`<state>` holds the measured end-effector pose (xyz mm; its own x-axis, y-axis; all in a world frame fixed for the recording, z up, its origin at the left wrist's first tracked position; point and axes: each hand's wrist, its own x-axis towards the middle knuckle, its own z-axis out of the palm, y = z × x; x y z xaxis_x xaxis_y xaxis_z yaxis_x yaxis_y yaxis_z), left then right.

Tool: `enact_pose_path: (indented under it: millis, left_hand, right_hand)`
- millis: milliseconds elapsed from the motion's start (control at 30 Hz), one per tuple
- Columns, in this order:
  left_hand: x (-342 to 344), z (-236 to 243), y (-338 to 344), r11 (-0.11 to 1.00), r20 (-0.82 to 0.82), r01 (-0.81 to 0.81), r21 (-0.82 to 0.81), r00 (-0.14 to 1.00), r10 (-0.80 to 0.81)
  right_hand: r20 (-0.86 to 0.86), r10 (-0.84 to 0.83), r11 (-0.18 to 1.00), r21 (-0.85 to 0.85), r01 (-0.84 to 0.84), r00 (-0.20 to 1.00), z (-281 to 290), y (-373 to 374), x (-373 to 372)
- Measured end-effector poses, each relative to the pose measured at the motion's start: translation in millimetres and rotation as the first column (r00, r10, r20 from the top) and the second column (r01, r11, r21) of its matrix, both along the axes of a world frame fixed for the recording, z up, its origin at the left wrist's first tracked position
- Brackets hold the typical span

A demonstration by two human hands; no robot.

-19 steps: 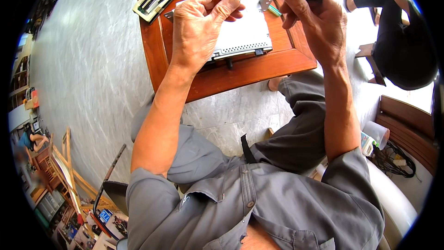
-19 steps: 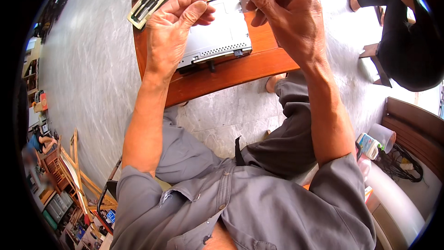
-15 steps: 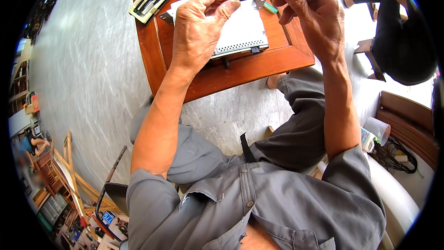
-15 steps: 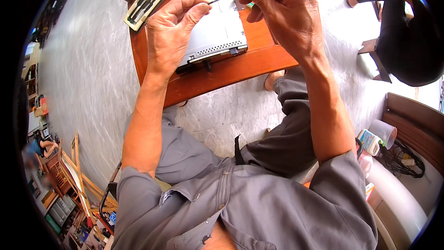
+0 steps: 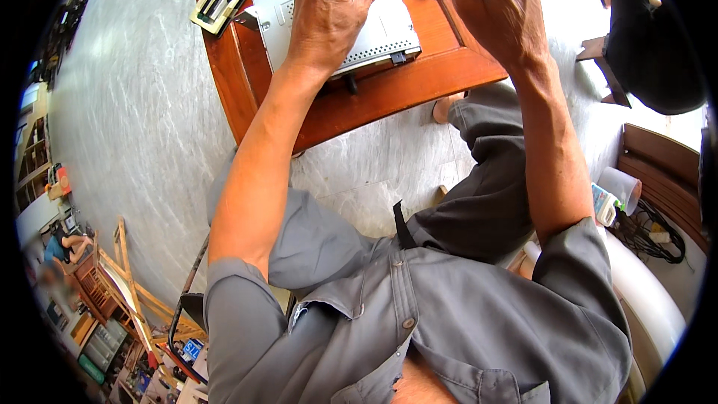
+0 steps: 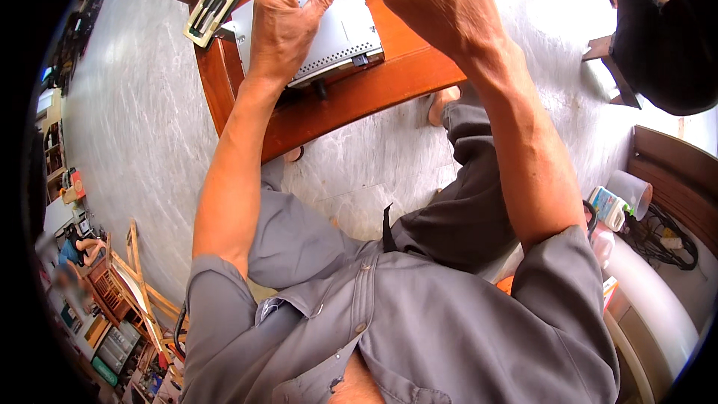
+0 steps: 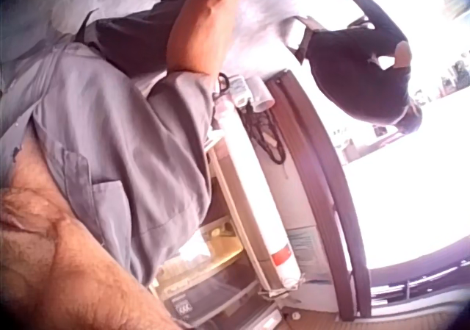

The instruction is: The person uses a screwdriver to remove screws from the back panel of a silver electronic device. They place the screws on a plastic tray and continue unscrewing multiple fasteners to disassemble the unit.

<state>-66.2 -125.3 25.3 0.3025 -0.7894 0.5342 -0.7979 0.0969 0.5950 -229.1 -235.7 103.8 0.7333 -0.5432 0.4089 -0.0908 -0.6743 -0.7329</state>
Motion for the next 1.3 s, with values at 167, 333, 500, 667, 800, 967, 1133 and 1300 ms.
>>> enact_pose_path:
  millis: [167, 333, 500, 667, 800, 967, 1133, 1300]
  left_hand:
    - [-9.7, 4.5, -8.3, 0.998, -0.038, 0.059, 0.006, 0.998, -0.059]
    - [-15.5, -1.2, -12.3, 0.997, -0.031, 0.079, -0.015, 0.996, -0.080]
    - [-8.1, -4.5, -15.6, 0.999, 0.129, 0.024, 0.030, 0.991, -0.028]
    - [-11.1, 1.0, -15.5, 0.998, 0.179, 0.023, 0.064, 0.983, -0.034]
    - [-12.0, -1.0, -17.2, 0.999, 0.153, 0.022, 0.032, 0.988, -0.026]
    - [-15.5, 7.1, -16.7, 0.999, 0.157, 0.026, 0.043, 0.987, -0.032]
    - [-12.8, 13.6, -11.6, 0.990, 0.084, 0.006, 0.143, 0.996, -0.018]
    - [-10.8, 7.7, -12.1, 0.994, 0.054, 0.048, 0.095, 0.997, -0.054]
  right_hand:
    - [0.017, 0.052, 0.980, -0.192, -0.048, 0.999, -12.0, -15.8, 12.9]
    - [-0.016, 0.050, 0.940, -0.338, -0.052, 0.999, -15.3, -22.2, 20.7]
    - [0.093, 0.146, 0.941, -0.321, -0.109, 0.985, -25.3, -26.2, 27.3]
    - [0.077, 0.140, 0.936, -0.335, -0.107, 0.987, -23.4, -33.1, 33.1]
    - [0.020, 0.084, 0.914, -0.400, -0.069, 0.996, -19.6, -31.7, 34.5]
    - [0.092, 0.082, 0.903, -0.428, -0.035, 0.992, -26.0, -35.1, 43.5]
    - [0.065, 0.100, 0.913, -0.403, -0.065, 0.993, -22.0, -32.7, 44.2]
    - [0.055, 0.124, 0.921, -0.378, -0.094, 0.991, -21.9, -33.6, 43.3]
